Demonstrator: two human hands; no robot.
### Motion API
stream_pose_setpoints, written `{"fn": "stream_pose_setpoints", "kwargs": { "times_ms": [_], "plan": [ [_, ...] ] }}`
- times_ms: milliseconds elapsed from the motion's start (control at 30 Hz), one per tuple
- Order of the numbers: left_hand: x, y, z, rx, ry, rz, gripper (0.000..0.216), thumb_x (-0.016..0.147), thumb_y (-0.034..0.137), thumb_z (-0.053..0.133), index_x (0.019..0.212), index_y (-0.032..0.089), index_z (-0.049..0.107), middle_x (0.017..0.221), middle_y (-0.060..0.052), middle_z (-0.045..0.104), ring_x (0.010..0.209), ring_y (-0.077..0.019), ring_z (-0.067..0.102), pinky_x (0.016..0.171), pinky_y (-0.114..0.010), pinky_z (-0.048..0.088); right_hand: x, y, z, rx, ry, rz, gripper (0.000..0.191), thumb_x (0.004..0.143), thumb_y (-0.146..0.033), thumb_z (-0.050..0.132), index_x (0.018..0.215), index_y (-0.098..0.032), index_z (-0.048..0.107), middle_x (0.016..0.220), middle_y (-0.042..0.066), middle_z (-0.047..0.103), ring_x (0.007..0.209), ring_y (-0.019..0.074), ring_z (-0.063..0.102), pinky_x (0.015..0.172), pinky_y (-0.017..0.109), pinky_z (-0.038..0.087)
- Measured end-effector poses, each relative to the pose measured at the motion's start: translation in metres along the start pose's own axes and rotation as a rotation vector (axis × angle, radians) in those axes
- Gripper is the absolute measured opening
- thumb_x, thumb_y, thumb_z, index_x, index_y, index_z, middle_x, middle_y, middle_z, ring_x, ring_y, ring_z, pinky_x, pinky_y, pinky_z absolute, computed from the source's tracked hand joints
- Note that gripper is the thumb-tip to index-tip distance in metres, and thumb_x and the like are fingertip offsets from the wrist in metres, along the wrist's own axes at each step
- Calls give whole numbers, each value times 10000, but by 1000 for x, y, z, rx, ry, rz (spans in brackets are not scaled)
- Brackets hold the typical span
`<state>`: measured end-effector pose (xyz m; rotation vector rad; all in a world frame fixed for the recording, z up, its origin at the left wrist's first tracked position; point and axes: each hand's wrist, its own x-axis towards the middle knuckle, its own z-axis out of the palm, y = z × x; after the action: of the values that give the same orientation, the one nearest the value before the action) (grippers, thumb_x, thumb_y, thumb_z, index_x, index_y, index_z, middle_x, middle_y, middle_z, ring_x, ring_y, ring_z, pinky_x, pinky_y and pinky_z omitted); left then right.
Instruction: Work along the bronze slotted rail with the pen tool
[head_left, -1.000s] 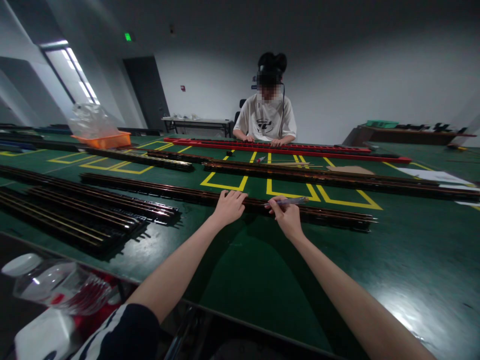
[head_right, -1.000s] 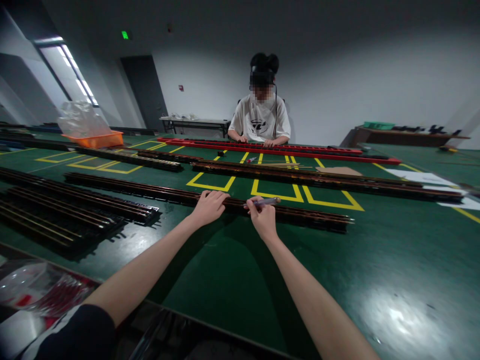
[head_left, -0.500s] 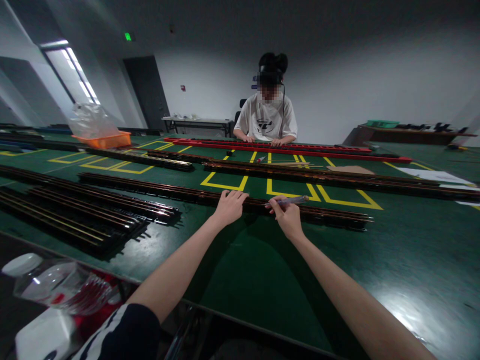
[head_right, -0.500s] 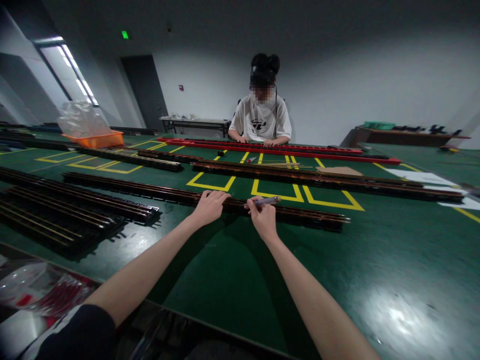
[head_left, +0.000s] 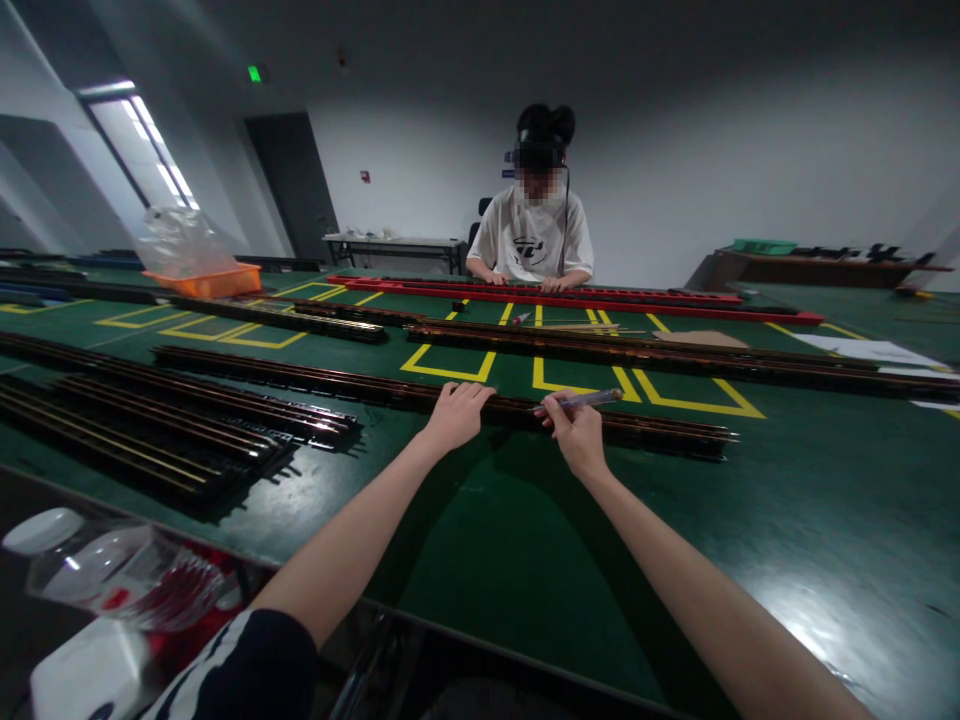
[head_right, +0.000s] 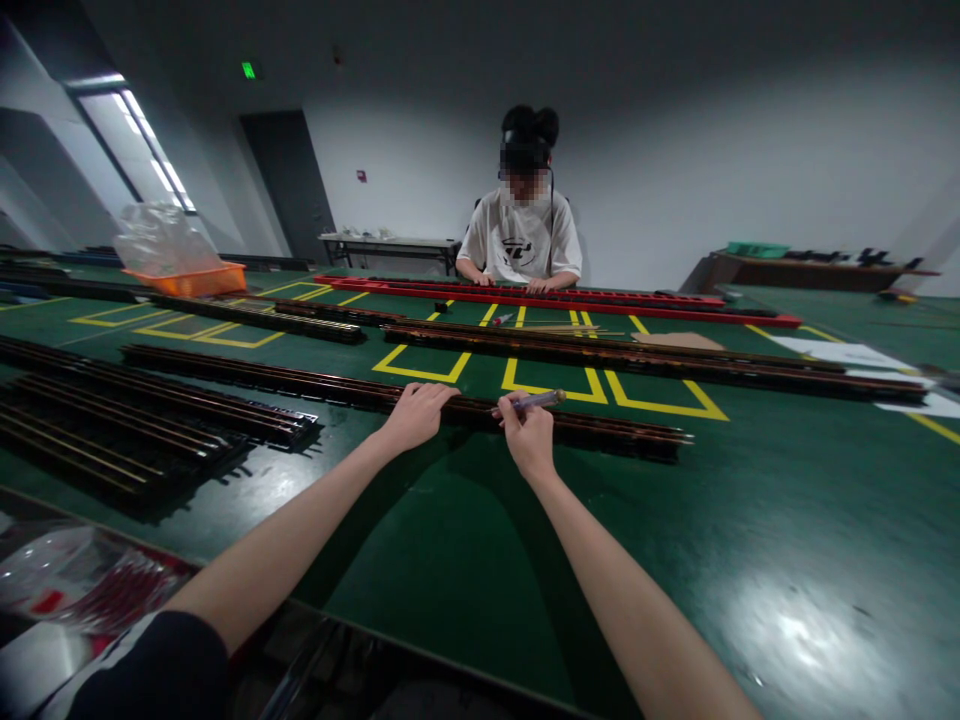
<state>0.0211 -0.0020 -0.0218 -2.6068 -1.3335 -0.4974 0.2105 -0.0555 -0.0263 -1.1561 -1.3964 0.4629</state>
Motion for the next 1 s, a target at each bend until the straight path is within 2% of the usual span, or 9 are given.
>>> {"fn": "stream_pose_setpoints", "kwargs": {
  "times_ms": [333, 733, 1000],
  "plan": [
    [0, -3, 2, -15, -18, -10, 453, 837, 122, 345, 1240, 220, 525, 1241, -58, 601, 1125, -213, 527, 998, -411, 332, 1, 0, 0, -12, -7, 14, 374, 807, -547, 518, 726, -188, 587, 649, 59, 671, 559, 183, 616, 492, 298, 498],
    [0, -4, 1, -46, -33, -11, 419, 869, 192, 333, 1245, 208, 517, 1235, -65, 598, 1119, -215, 529, 996, -417, 333, -1, -1, -2, 45, 117, 64, 345, 776, -527, 547, 710, -189, 578, 639, 51, 647, 564, 187, 608, 498, 306, 488],
    [0, -2, -1, -36, -13, -11, 379, 882, 261, 362, 1216, 206, 531, 1208, -66, 615, 1099, -220, 541, 987, -413, 340, -1, 0, -2, 60, 93, 57, 342, 783, -517, 550, 710, -183, 578, 626, 53, 648, 555, 182, 605, 492, 296, 485]
  ]
}}
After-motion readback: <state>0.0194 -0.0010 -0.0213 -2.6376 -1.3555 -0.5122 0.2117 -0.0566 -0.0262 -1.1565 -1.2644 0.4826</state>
